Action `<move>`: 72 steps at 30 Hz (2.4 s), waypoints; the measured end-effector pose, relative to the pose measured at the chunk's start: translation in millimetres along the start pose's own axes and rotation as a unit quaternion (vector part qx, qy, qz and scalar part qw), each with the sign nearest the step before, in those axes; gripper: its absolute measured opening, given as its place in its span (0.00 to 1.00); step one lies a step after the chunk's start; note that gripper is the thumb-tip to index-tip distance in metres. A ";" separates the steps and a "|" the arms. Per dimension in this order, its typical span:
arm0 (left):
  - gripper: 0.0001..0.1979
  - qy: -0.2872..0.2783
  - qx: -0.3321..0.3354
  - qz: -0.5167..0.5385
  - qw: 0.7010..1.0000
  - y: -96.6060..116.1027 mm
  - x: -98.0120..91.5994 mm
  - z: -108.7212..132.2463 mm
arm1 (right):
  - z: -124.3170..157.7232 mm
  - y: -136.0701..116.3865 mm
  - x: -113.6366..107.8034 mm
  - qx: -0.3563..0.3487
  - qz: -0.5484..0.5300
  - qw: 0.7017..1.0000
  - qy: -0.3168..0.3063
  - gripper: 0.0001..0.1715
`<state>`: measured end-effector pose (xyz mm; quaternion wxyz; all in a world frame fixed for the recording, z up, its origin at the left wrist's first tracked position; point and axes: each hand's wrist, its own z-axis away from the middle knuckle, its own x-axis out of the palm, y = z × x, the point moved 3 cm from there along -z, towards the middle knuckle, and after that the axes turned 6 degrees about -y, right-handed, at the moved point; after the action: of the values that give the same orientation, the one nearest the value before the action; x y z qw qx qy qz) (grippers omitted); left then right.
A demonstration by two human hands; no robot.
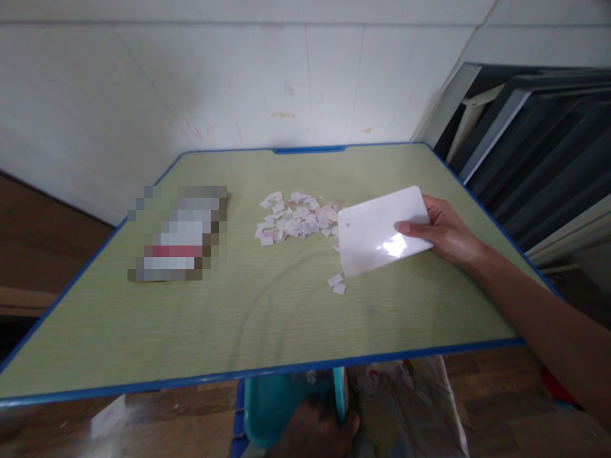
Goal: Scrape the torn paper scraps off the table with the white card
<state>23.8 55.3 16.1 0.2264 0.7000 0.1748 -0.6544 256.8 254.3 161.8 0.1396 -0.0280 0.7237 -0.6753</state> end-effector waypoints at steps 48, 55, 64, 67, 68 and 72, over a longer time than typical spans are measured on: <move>0.12 -0.011 0.019 0.001 1.000 1.7 -1.0 -0.9 | 1.6 0.0 3.8 -0.028 0.068 0.997 0.027 0.16; 0.16 -0.016 0.021 0.010 1.000 1.5 -4.2 -1.8 | 2.2 0.5 5.7 -0.011 0.054 0.998 -0.004 0.16; 0.15 -0.062 0.028 0.019 0.997 2.4 4.4 2.7 | 0.9 -0.6 3.5 -0.041 0.067 0.996 0.042 0.16; 0.16 -0.063 0.023 0.027 0.997 2.1 6.9 3.5 | 0.6 1.9 4.0 -0.045 0.047 0.998 0.014 0.16; 0.17 -0.056 0.023 0.028 0.998 2.2 6.6 3.6 | 0.5 2.6 4.1 -0.045 0.044 0.998 0.007 0.16; 0.17 -0.048 0.024 0.022 0.998 3.0 5.2 3.7 | 0.5 3.4 3.7 -0.041 0.035 0.999 -0.009 0.15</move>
<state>22.7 50.5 11.1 0.2319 0.6769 0.1323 -0.6860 253.9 253.3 157.8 0.1679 -0.0143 0.7498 -0.6398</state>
